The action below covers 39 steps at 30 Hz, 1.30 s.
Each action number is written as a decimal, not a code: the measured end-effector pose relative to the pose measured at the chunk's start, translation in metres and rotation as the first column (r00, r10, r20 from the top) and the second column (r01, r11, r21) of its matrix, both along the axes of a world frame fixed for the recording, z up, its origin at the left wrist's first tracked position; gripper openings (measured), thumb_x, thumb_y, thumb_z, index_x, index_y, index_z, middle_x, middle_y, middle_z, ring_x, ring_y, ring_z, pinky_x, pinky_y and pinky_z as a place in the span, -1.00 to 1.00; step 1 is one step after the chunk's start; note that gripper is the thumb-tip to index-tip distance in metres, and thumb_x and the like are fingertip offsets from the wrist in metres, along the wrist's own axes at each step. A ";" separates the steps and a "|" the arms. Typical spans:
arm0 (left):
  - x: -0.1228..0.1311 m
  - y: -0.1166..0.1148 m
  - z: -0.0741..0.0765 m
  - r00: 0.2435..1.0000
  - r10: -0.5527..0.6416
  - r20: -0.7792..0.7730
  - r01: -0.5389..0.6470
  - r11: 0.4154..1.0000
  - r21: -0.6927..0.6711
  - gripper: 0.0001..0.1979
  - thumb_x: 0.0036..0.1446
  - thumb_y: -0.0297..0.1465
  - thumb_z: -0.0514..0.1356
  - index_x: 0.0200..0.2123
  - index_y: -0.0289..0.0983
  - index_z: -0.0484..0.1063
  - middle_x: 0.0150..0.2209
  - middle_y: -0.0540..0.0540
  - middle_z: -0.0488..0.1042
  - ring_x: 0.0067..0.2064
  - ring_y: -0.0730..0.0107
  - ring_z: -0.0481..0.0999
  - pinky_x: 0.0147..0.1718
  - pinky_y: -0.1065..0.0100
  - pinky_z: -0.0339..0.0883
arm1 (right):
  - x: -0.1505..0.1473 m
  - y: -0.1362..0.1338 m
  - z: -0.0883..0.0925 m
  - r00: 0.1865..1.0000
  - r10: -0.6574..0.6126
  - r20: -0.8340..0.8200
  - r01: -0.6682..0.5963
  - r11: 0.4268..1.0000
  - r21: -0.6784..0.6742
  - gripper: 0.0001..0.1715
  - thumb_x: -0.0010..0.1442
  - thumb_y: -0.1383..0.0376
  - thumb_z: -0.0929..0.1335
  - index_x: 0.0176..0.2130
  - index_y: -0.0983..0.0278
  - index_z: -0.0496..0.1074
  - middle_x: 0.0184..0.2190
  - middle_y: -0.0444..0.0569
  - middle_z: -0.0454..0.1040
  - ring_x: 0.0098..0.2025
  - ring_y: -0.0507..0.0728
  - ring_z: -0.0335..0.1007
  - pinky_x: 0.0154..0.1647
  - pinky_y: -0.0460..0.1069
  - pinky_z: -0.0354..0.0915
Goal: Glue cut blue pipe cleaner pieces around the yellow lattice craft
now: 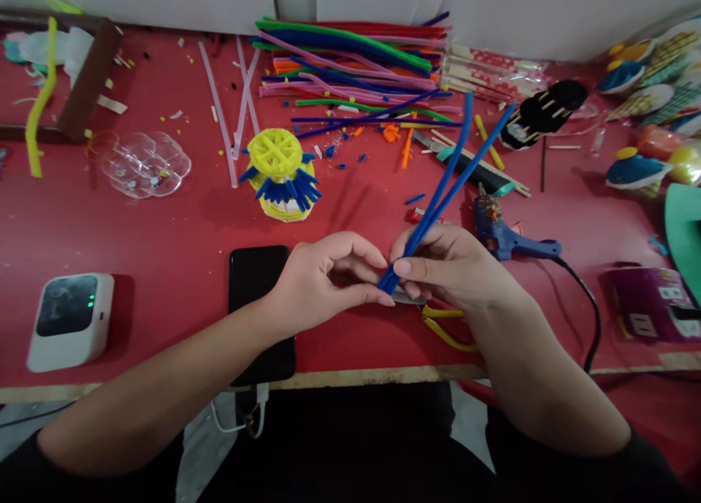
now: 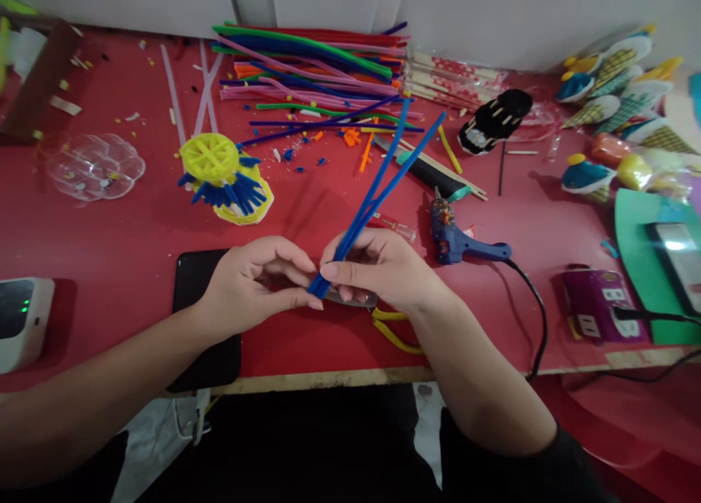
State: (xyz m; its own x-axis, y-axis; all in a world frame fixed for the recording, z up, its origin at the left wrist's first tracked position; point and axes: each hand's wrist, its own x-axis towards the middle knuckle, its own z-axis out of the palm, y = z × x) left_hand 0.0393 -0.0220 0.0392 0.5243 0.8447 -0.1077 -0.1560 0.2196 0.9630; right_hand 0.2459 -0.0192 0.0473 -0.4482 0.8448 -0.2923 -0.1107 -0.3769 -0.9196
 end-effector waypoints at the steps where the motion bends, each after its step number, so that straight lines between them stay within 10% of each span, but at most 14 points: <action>1: 0.000 0.000 0.001 1.000 -0.002 0.002 0.001 1.000 0.007 -0.71 -0.09 -0.53 0.47 -0.33 -0.27 0.46 -0.44 0.03 0.67 -0.33 0.41 0.71 -0.29 0.51 0.54 | 0.000 0.000 0.000 1.000 0.022 -0.005 -0.022 1.000 0.001 -0.68 0.06 0.13 0.56 -0.37 0.29 0.50 -0.68 -0.20 0.42 -0.69 -0.07 0.25 -0.72 -0.17 0.15; 11: 0.000 0.003 0.001 0.998 -0.057 -0.002 0.057 0.993 -0.106 -0.66 -0.17 -0.52 0.51 -0.40 -0.28 0.41 -0.44 0.05 0.62 -0.33 0.45 0.68 -0.30 0.52 0.53 | 0.003 -0.001 0.002 0.998 0.053 0.015 -0.054 0.998 0.043 -0.77 0.10 0.23 0.54 -0.34 0.32 0.52 -0.63 -0.18 0.45 -0.62 -0.06 0.34 -0.65 -0.17 0.25; 16: -0.003 0.011 0.006 0.916 -0.343 0.210 0.402 0.800 -0.446 -0.63 -0.11 -0.29 0.52 -0.36 -0.31 0.44 -0.29 -0.14 0.70 -0.21 0.28 0.72 -0.41 0.49 0.53 | 0.005 -0.002 0.006 0.995 0.097 0.023 -0.098 0.992 0.075 -0.82 0.13 0.26 0.52 -0.36 0.32 0.52 -0.62 -0.18 0.44 -0.61 -0.06 0.34 -0.65 -0.18 0.23; 27: -0.004 0.014 0.003 0.885 -0.421 0.199 0.453 0.676 -0.581 -0.69 -0.03 -0.23 0.48 -0.28 -0.30 0.61 -0.33 -0.09 0.71 -0.31 0.42 0.70 -0.41 0.54 0.51 | 0.000 -0.002 0.009 0.988 0.153 0.011 -0.154 0.983 0.096 -0.88 0.12 0.34 0.52 -0.35 0.33 0.53 -0.55 -0.17 0.49 -0.59 -0.10 0.32 -0.61 -0.19 0.24; 39: -0.004 0.013 0.001 0.897 -0.401 0.186 0.434 0.721 -0.541 -0.82 0.02 -0.30 0.45 -0.34 -0.27 0.64 -0.29 -0.09 0.72 -0.31 0.45 0.71 -0.39 0.57 0.52 | -0.004 -0.001 0.006 0.988 0.152 -0.003 -0.146 0.960 0.239 -0.94 0.11 0.40 0.52 -0.36 0.32 0.57 -0.47 -0.17 0.46 -0.46 -0.07 0.43 -0.43 -0.15 0.37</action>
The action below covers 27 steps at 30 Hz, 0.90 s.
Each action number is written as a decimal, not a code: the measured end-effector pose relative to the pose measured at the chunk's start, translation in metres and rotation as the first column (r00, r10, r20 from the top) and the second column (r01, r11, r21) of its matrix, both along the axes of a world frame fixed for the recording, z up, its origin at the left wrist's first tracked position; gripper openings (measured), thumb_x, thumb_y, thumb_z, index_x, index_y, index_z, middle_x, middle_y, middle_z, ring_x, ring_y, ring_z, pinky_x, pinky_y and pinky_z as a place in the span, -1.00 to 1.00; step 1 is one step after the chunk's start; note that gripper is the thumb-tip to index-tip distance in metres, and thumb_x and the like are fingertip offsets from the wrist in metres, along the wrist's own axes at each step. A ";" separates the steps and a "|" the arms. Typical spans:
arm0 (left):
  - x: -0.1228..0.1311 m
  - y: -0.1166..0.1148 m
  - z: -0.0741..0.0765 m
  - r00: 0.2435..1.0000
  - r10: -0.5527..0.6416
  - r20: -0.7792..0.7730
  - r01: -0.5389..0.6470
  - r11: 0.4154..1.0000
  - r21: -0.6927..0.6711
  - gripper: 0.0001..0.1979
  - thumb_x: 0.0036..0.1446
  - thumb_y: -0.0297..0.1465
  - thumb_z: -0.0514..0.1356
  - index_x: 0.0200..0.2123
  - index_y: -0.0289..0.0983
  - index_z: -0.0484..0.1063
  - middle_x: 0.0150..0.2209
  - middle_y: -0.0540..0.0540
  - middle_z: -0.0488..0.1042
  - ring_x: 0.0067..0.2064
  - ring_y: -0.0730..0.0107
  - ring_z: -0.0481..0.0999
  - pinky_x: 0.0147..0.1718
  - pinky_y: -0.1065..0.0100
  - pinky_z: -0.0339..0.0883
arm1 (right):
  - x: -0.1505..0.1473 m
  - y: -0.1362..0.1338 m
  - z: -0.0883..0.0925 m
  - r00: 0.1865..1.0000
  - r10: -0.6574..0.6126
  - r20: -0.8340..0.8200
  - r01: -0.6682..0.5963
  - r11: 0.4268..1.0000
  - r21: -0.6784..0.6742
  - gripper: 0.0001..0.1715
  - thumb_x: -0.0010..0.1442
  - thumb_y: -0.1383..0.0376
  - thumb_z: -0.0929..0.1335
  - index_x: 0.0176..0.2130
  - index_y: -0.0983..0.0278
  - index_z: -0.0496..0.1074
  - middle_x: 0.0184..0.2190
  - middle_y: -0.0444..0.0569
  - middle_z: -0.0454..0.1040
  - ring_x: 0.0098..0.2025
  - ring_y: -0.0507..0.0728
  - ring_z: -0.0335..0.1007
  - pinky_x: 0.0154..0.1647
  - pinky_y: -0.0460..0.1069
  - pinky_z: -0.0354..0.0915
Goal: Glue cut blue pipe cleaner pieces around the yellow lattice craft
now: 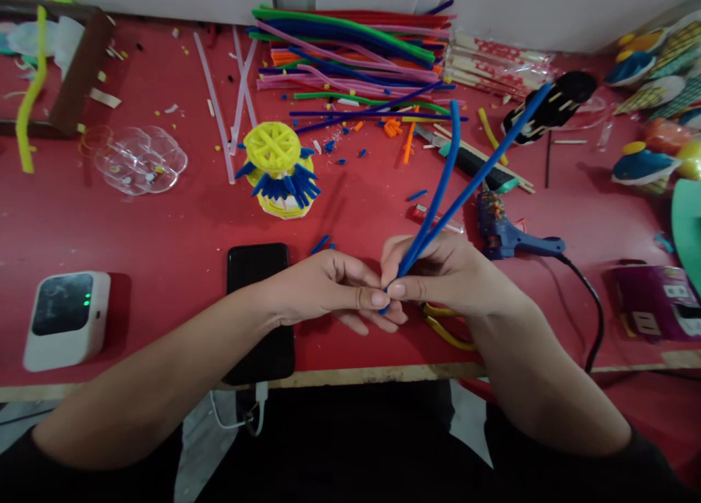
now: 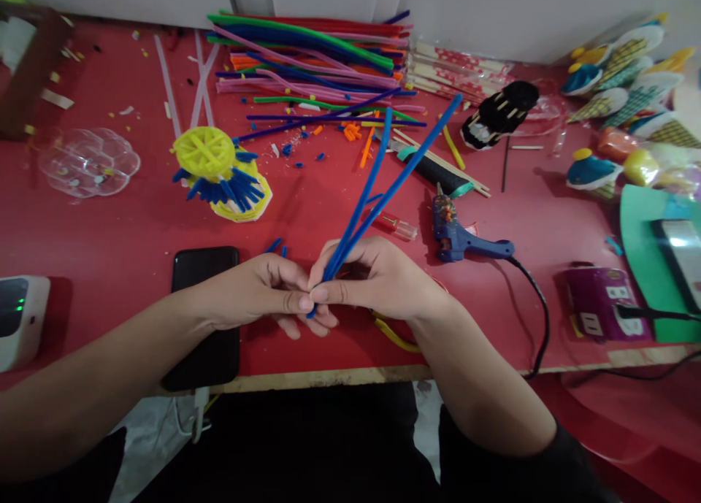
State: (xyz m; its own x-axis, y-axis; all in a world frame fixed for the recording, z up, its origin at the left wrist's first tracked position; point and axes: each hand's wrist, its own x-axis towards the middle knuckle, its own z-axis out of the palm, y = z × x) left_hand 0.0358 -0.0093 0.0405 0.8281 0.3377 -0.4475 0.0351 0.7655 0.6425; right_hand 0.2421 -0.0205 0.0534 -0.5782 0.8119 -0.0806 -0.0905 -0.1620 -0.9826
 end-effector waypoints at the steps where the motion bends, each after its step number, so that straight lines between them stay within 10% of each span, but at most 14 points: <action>1: 0.000 0.000 0.000 1.000 0.007 0.000 -0.007 1.000 0.008 -0.83 0.03 -0.30 0.45 -0.35 -0.27 0.64 -0.28 -0.09 0.72 -0.30 0.45 0.71 -0.39 0.57 0.52 | -0.001 0.000 -0.001 1.000 -0.014 0.009 0.014 1.000 -0.003 -0.91 0.10 0.36 0.53 -0.35 0.31 0.57 -0.47 -0.17 0.48 -0.46 -0.06 0.43 -0.43 -0.15 0.37; 6: 0.002 -0.001 0.001 0.988 0.154 0.009 -0.154 0.987 0.039 -0.80 0.01 -0.26 0.46 -0.36 -0.26 0.65 -0.33 -0.06 0.70 -0.32 0.47 0.69 -0.40 0.56 0.52 | -0.007 -0.006 -0.008 0.960 -0.257 0.111 0.250 0.966 0.072 -0.64 0.06 0.07 0.55 -0.29 0.27 0.53 -0.47 -0.15 0.51 -0.48 -0.02 0.42 -0.49 -0.12 0.37; 9: 0.004 0.000 -0.001 0.942 0.335 0.030 -0.336 0.941 0.044 -0.79 -0.07 -0.28 0.50 -0.40 -0.27 0.65 -0.41 -0.01 0.67 -0.35 0.50 0.66 -0.35 0.53 0.53 | -0.011 -0.011 -0.010 0.860 -0.495 0.127 0.417 0.823 0.386 -0.65 0.04 0.09 0.57 -0.30 0.22 0.48 -0.42 -0.13 0.51 -0.41 0.04 0.45 -0.40 -0.06 0.43; 15: 0.007 0.001 -0.001 0.895 0.446 0.005 -0.445 0.892 0.079 -0.75 -0.17 -0.25 0.54 -0.45 -0.26 0.64 -0.48 0.05 0.62 -0.49 0.62 0.55 -0.42 0.58 0.47 | -0.014 -0.012 -0.011 0.825 -0.550 0.131 0.183 0.479 0.859 -0.88 0.20 0.29 0.49 -0.36 0.14 0.48 -0.45 -0.15 0.56 -0.37 0.07 0.51 -0.29 -0.01 0.45; 27: 0.007 0.001 0.001 0.893 0.447 -0.049 -0.440 0.891 0.108 -0.77 -0.15 -0.26 0.52 -0.52 -0.28 0.62 -0.53 0.05 0.56 -0.56 0.67 0.42 -0.55 0.59 0.36 | -0.005 -0.012 -0.019 0.787 -0.599 0.145 0.052 0.298 0.953 -0.89 0.21 0.33 0.46 -0.32 0.08 0.51 -0.40 -0.13 0.59 -0.37 0.12 0.52 -0.28 0.06 0.50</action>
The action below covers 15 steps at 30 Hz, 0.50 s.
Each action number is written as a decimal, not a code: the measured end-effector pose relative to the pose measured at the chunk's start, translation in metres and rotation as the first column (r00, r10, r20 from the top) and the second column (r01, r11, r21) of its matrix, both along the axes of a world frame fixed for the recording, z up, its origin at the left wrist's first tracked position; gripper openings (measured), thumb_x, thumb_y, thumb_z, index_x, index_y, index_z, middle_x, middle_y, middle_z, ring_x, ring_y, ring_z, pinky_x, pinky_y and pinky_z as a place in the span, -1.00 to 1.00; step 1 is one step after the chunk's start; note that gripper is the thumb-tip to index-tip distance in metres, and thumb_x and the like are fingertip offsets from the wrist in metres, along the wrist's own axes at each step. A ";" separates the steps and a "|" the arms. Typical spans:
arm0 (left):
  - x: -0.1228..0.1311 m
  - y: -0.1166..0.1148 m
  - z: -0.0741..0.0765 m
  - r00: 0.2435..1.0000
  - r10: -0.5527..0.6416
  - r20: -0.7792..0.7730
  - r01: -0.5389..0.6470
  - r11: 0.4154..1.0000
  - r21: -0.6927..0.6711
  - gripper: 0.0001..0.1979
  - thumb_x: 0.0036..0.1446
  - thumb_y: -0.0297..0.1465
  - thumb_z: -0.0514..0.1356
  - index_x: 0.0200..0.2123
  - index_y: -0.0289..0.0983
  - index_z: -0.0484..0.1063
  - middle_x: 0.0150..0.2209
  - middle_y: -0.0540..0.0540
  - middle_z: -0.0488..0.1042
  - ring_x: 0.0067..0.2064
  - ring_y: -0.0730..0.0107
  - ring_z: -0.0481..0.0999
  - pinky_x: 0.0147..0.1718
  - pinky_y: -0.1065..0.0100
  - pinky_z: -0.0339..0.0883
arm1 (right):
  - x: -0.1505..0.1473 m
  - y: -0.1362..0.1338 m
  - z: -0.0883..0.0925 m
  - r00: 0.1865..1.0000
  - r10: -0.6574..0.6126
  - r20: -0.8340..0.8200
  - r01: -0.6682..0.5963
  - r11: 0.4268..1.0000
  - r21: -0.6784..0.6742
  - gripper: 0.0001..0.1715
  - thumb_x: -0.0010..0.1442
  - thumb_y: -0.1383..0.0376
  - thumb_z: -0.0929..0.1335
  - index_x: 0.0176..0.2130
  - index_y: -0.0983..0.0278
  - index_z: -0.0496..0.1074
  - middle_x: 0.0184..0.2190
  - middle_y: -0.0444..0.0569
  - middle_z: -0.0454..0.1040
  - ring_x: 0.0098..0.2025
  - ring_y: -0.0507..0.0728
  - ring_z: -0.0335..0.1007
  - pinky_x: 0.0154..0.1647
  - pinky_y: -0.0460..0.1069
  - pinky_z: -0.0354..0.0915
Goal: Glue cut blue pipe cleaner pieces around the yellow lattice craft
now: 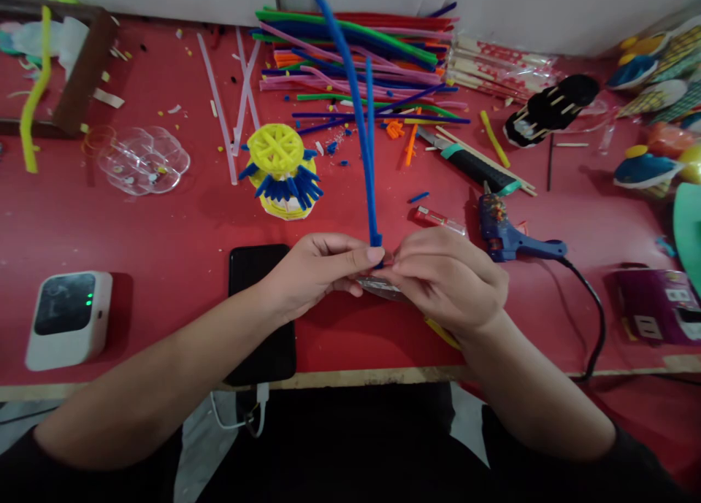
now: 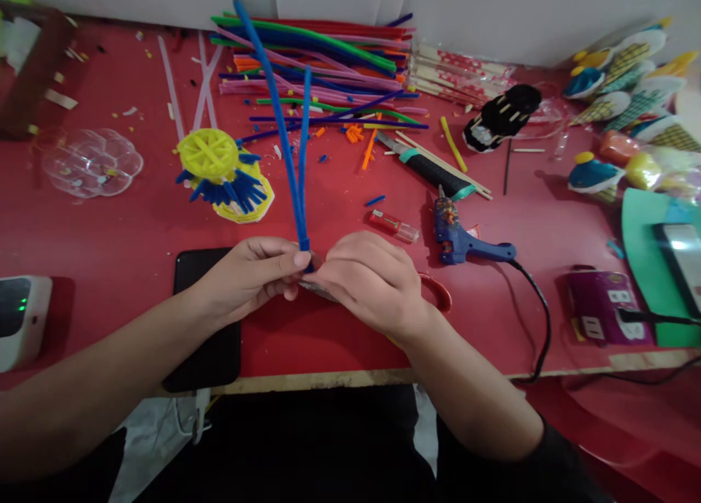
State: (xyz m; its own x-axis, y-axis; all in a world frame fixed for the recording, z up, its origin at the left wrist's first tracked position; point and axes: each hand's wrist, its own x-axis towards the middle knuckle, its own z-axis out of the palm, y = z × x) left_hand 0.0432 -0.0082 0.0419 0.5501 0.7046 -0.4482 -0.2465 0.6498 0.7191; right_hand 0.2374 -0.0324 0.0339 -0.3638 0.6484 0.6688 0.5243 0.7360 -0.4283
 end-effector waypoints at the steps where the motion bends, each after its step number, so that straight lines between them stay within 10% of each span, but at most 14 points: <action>1: 0.000 0.000 0.000 1.000 0.004 0.004 -0.004 1.000 -0.008 -0.77 -0.16 -0.27 0.53 -0.52 -0.28 0.62 -0.53 0.04 0.57 -0.55 0.66 0.43 -0.54 0.59 0.38 | 0.002 -0.001 -0.001 1.000 -0.013 0.021 0.013 1.000 0.008 -0.89 0.21 0.31 0.47 -0.33 0.08 0.51 -0.39 -0.12 0.59 -0.36 0.13 0.53 -0.27 0.08 0.51; 15: 0.001 -0.001 0.000 0.996 0.086 0.012 -0.087 0.996 0.025 -0.75 -0.17 -0.26 0.53 -0.47 -0.28 0.64 -0.47 0.04 0.60 -0.46 0.59 0.54 -0.39 0.54 0.50 | -0.001 -0.002 0.019 0.996 -0.042 0.079 0.046 0.998 -0.048 -0.90 0.23 0.24 0.47 -0.29 0.13 0.46 -0.42 -0.11 0.55 -0.36 0.12 0.50 -0.22 0.06 0.44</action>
State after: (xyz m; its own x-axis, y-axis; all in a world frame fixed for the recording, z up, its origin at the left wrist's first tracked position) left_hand 0.0440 -0.0094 0.0415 0.4912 0.7607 -0.4243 -0.3087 0.6075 0.7319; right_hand 0.2360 -0.0349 0.0529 -0.3838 0.6969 0.6058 0.5889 0.6900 -0.4208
